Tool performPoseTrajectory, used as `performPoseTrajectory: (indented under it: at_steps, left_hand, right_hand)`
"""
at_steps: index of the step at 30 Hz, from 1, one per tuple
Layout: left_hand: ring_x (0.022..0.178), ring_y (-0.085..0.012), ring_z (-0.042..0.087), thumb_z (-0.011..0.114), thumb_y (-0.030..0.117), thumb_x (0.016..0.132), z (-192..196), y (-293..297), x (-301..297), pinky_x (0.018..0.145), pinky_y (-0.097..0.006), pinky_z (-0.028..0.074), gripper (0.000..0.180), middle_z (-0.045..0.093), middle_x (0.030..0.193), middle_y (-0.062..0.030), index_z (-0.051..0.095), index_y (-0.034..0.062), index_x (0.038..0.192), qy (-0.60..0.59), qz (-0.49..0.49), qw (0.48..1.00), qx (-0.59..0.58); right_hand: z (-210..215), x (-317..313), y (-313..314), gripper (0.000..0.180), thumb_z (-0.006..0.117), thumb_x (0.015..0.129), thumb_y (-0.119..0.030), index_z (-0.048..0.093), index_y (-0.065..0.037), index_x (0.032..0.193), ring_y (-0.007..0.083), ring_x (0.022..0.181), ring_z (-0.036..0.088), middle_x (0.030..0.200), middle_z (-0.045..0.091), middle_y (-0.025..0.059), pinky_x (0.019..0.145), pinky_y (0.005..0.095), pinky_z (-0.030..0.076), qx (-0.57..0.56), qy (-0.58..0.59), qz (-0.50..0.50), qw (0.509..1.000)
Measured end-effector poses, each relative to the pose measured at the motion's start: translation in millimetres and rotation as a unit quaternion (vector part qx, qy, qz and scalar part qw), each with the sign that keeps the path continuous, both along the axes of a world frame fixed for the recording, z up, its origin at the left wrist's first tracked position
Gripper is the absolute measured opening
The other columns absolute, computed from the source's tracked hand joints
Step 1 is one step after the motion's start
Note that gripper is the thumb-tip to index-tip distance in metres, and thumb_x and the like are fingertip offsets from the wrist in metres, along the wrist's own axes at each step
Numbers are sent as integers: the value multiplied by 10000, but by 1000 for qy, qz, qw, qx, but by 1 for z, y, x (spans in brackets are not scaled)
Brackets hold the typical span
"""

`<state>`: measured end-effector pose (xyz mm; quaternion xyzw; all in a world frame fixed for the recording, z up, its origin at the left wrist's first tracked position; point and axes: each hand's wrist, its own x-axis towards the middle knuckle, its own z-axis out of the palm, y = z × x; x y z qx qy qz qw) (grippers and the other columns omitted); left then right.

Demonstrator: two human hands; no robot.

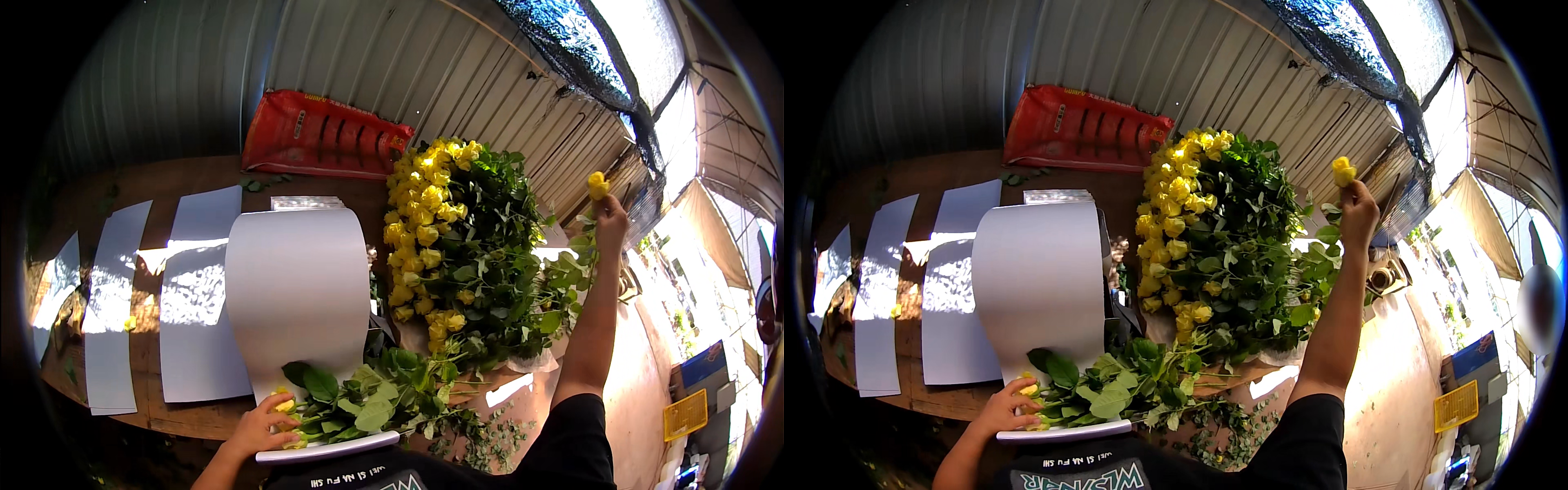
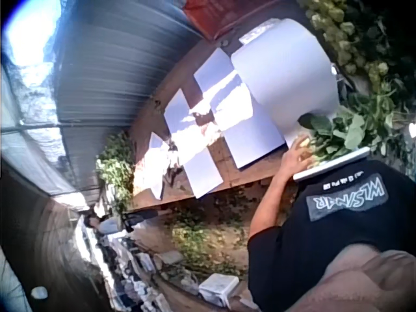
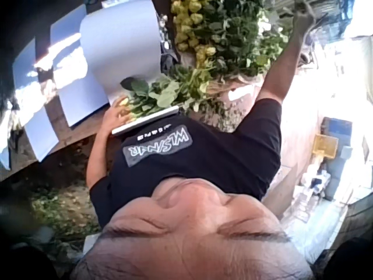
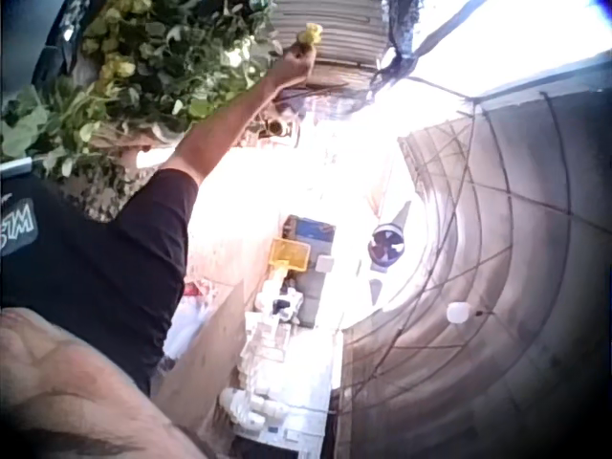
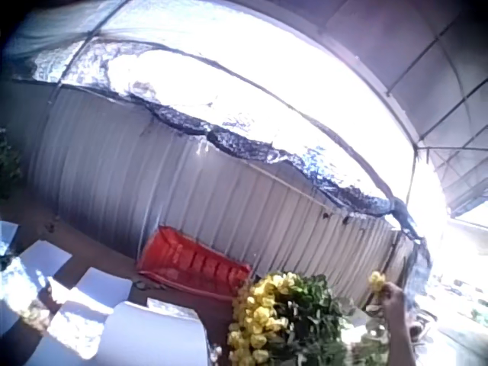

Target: The person carries a large bunch of yellow roses to a wooden table, places them down, and then repeatedly picks individual roses to arrange them inside a white box lined with paper. The person folds the paper around the roses as they place them into the box.

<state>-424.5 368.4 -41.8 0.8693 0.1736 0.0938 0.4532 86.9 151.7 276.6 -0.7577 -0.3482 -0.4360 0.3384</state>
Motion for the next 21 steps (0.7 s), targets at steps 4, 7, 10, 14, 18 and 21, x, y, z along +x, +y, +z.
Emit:
performPoseTrajectory:
  at_steps: [4, 7, 10, 14, 18, 21]
  left_hand:
    - [1035, -214, 498, 690, 374, 634, -7, 3, -3, 807, -330, 433, 267, 441, 1205, -13, 662, 189, 824, -21, 2, 999, 35]
    - [1039, -218, 495, 693, 377, 628, -4, 4, 2, 815, -330, 430, 278, 440, 1207, -21, 662, 187, 828, 4, 3, 1000, 8]
    - [1031, -227, 501, 693, 376, 629, -3, 2, 1, 821, -328, 427, 281, 439, 1210, -27, 662, 181, 828, 11, -3, 1000, 17]
    - [1019, -235, 508, 694, 372, 628, 4, 7, 15, 819, -329, 429, 282, 440, 1211, -32, 663, 176, 828, -11, -9, 999, 29]
    - [1019, -233, 510, 706, 333, 618, 4, 5, 12, 811, -325, 430, 273, 443, 1211, -39, 663, 173, 835, -2, -5, 999, 41]
    - [997, -222, 520, 708, 301, 616, 13, 7, 13, 790, -313, 436, 269, 446, 1209, -39, 663, 174, 849, 15, -18, 998, 59]
  right_hand:
    - [-46, -1, 23, 160, 524, 769, -275, 602, -141, 809, 288, 745, 582, 816, 607, 86, 645, 391, 447, -241, 48, -126, 961]
    - [-99, 54, -1, 241, 513, 750, -247, 624, -39, 799, 297, 773, 604, 836, 622, 141, 674, 381, 465, -438, 167, -292, 834]
    - [-161, 81, -49, 231, 573, 718, -289, 643, -105, 840, 250, 743, 605, 782, 630, 102, 660, 360, 461, -364, 316, -158, 862]
    - [-197, 73, -89, 142, 544, 754, -154, 629, -64, 823, 112, 648, 565, 726, 626, 52, 616, 250, 439, -256, 405, 18, 877]
    - [-180, -49, -105, 105, 550, 748, 20, 603, -8, 834, 36, 682, 512, 737, 574, -48, 609, 188, 417, -126, 510, 247, 814]
    - [-195, -90, -119, 113, 582, 732, 48, 602, -13, 825, 38, 683, 507, 727, 561, -44, 602, 197, 420, -134, 532, 270, 791]
